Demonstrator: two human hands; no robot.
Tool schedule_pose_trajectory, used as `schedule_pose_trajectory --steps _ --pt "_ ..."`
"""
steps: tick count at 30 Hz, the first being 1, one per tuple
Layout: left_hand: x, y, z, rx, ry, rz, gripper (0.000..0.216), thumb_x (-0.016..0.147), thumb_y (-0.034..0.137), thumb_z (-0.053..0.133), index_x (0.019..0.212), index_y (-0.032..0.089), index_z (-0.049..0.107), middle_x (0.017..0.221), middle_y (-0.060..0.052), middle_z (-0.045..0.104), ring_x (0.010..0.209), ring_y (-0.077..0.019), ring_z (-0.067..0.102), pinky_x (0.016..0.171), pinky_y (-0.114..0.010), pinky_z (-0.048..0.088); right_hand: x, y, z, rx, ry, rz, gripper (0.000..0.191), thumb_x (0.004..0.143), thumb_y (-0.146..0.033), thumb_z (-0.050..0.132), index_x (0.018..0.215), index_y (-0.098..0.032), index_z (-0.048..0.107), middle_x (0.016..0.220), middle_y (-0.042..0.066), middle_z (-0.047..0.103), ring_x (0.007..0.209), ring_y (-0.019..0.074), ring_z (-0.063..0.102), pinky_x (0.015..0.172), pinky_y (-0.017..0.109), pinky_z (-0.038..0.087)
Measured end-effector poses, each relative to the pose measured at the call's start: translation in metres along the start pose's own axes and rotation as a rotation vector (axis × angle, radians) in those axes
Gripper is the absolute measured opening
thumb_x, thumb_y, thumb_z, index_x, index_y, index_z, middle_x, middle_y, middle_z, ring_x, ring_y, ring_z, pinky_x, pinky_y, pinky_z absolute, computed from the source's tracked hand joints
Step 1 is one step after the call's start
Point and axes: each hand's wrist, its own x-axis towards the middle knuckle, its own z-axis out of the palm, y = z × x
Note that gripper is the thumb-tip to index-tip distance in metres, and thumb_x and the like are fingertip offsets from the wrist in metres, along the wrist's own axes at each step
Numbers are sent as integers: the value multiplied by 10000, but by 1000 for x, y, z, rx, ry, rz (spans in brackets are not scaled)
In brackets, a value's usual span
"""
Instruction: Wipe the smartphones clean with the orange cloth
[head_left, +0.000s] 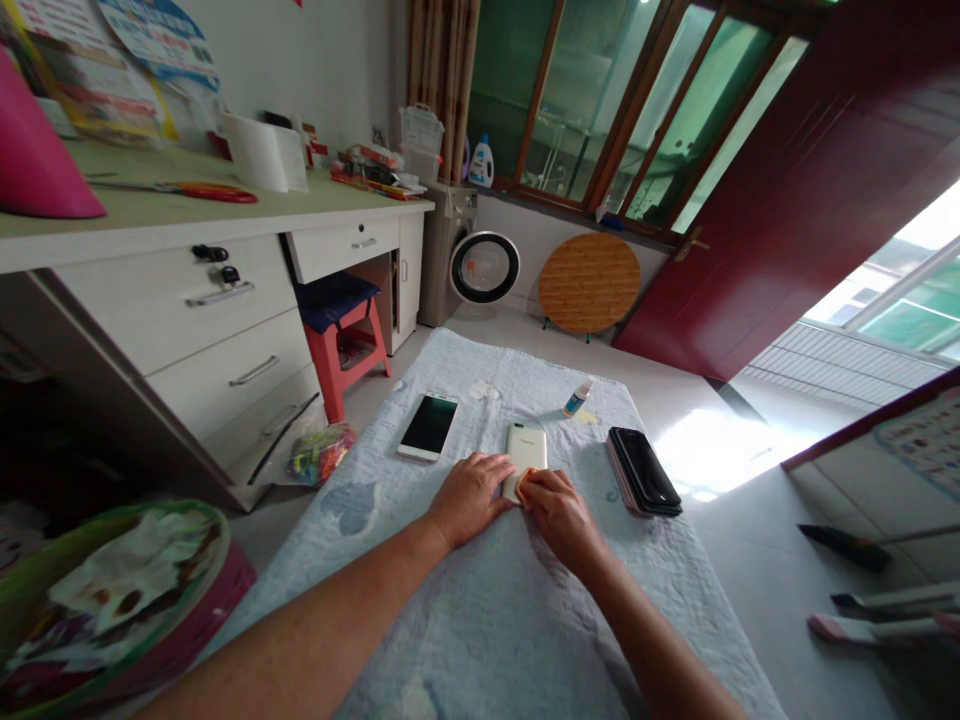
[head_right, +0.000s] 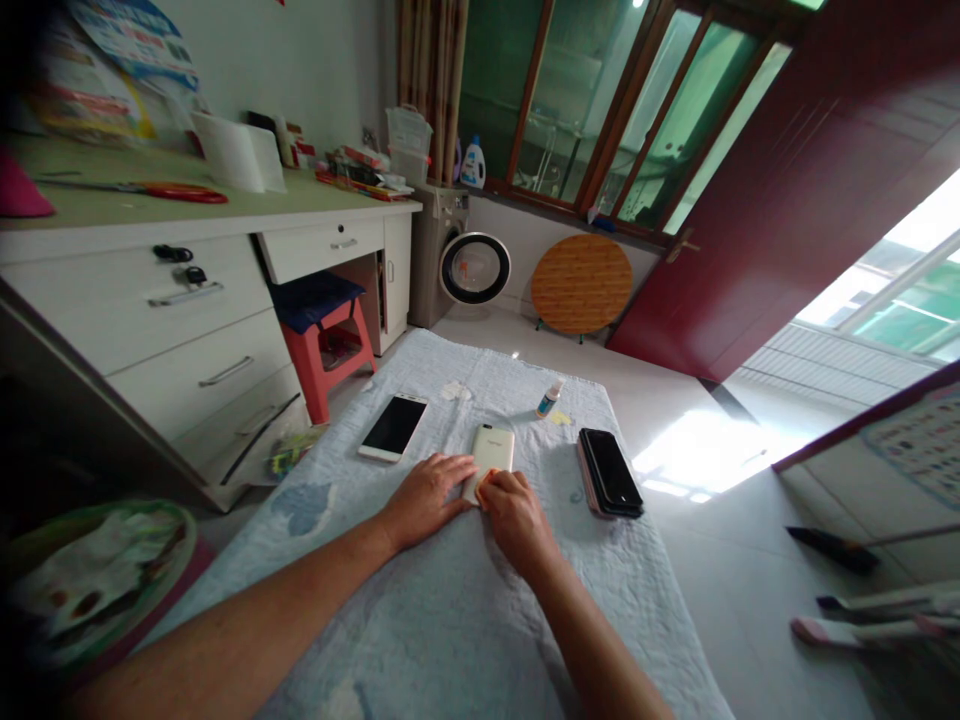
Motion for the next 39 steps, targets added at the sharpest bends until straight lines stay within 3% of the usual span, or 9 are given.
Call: schedule_pose_trajectory --steps 9,17,28,33,39 --pt "1 4 -6 -1 -19 6 389 848 369 638 1214 239 617 1323 -67 581 1154 -272 519 977 -421 421 42 37 9 -174 77 127 277 941 -181 427 910 -178 702 951 66 628 900 168 520 856 274 377" --pt "1 6 -8 0 -28 -3 387 826 311 665 1206 247 628 1308 -58 595 1122 -267 529 971 -415 427 83 44 14 -238 75 229 241 918 -161 445 862 -165 679 961 75 633 912 173 522 838 257 348" --pt "1 5 -7 -11 -20 8 393 835 346 656 1210 238 618 1312 -33 591 1099 -259 519 971 -410 418 117 38 28 -334 -44 164 260 923 -161 422 926 -149 682 954 116 642 905 191 535 859 295 346" --pt "1 8 -8 4 -10 -11 380 825 326 657 1192 227 632 1297 -39 605 1099 -269 522 951 -413 426 124 40 21 -375 -120 102 252 914 -161 429 934 -146 680 952 132 658 926 211 546 878 321 340" --pt "1 9 -7 29 -8 -26 399 817 330 666 1198 220 630 1307 -52 599 1103 -273 526 941 -413 433 122 45 12 -421 -172 136 288 912 -128 395 900 -120 682 933 155 665 916 221 561 861 336 343"
